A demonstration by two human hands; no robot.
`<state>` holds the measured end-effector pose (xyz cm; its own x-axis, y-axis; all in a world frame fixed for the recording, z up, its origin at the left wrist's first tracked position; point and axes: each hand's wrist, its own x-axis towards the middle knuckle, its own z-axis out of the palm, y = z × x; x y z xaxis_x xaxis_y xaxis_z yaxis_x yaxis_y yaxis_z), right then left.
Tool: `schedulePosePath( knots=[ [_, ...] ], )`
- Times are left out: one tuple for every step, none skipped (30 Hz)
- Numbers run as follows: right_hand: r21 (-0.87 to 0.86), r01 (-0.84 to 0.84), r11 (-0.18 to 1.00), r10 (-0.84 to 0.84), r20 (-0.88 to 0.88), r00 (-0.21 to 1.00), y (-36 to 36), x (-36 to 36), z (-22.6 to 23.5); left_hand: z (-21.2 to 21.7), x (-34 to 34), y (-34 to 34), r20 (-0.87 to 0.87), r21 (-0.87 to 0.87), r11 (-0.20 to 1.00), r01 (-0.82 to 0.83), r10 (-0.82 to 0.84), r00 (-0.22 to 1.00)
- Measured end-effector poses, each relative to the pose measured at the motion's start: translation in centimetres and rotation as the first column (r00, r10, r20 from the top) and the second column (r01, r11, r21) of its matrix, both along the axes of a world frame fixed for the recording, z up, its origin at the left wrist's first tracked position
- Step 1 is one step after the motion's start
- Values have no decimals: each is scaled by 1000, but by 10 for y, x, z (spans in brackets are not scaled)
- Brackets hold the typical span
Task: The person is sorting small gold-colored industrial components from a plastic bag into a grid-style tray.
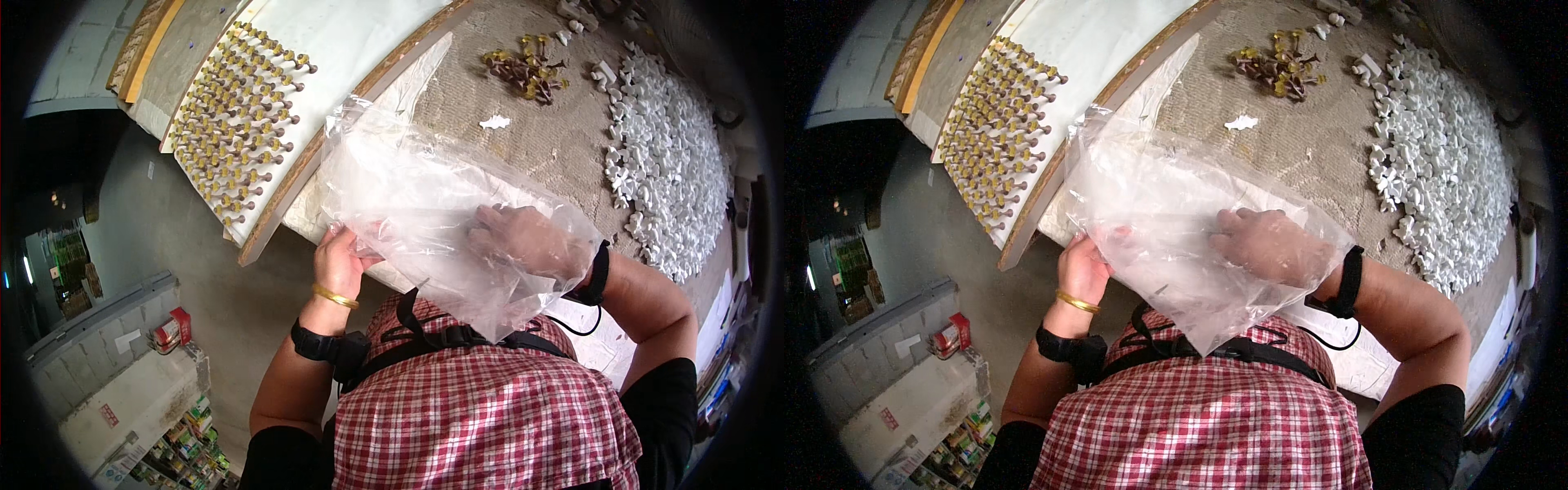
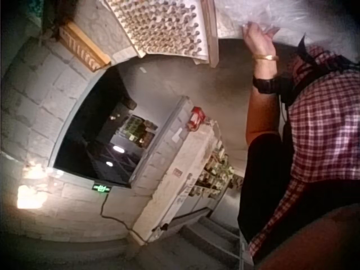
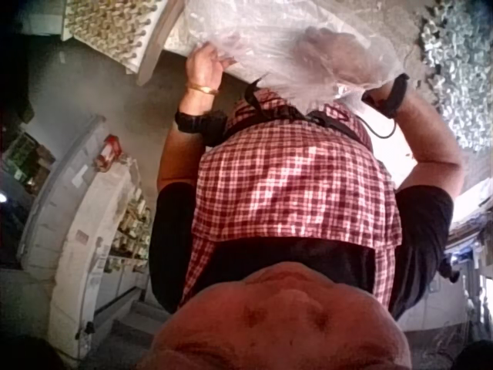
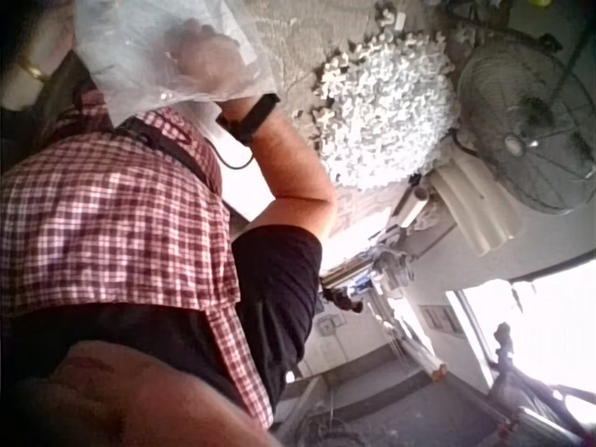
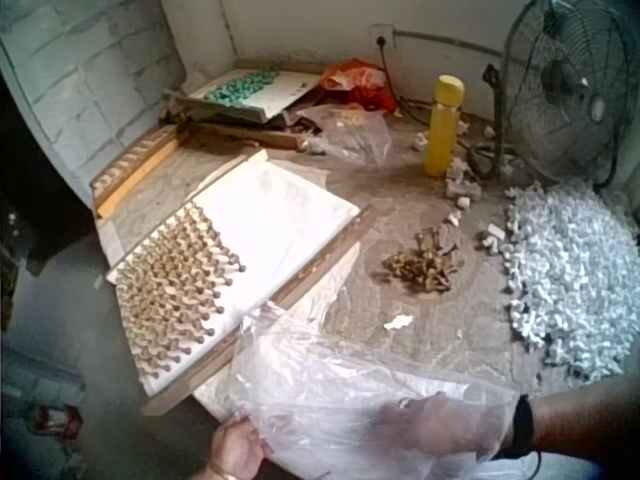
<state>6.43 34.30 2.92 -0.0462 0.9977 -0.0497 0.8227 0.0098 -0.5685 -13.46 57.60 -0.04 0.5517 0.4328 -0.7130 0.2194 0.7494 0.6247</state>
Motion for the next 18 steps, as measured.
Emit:
schedulePosePath(
  knots=[
    [-132,90,987,-95,-30,995,3,0,2,-5,-5,4,17,9,1000,22,-22,1000],
    [-264,173,949,-192,-46,980,5,2,4,-8,-9,7,34,18,999,43,-44,998],
    [-268,177,947,-195,-45,980,6,6,6,-9,-11,8,35,14,999,46,-47,998],
    [-160,207,965,-242,-245,939,6,13,10,-9,-14,9,39,-22,999,29,-28,999],
    [-58,258,964,-257,-439,861,6,19,14,-11,-15,9,41,-58,998,13,-10,999],
    [-58,261,964,-259,-438,861,7,22,18,-13,-17,10,43,-59,998,16,-13,999],
    [-73,261,963,-261,-516,816,7,24,23,-16,-19,10,39,-66,998,7,-4,999],
    [-87,260,962,-261,-589,765,6,27,29,-19,-20,11,35,-74,997,-2,5,999],
    [-293,244,924,-381,-734,562,7,31,42,-22,-23,12,34,-72,997,-2,5,999],
    [-291,244,925,-380,-735,561,6,34,45,-23,-25,14,41,-65,998,7,-5,999],
    [-287,204,936,-352,-764,541,5,38,47,-24,-27,16,49,-57,998,17,-14,999],
    [-283,168,944,-329,-789,519,1,42,48,-22,-26,17,50,-57,998,20,-17,999],
    [-241,106,965,-263,-856,445,-4,49,48,-19,-24,18,25,-69,998,0,2,1000],
    [-240,107,965,-262,-856,445,-9,55,49,-16,-22,19,-1,-79,997,-22,22,1000],
    [-260,20,965,-255,-922,291,-15,60,50,-15,-22,18,1,-78,997,-20,20,1000],
    [-262,-74,962,-251,-960,127,-20,66,53,-13,-23,18,-38,-51,997,-57,55,998],
    [-288,-125,950,-295,-955,-41,-26,72,61,-11,-24,18,-75,-22,995,-94,92,993],
    [17,19,1000,19,-997,-69,-26,69,48,-12,-29,20,-73,-15,995,-98,97,993]
  ],
)
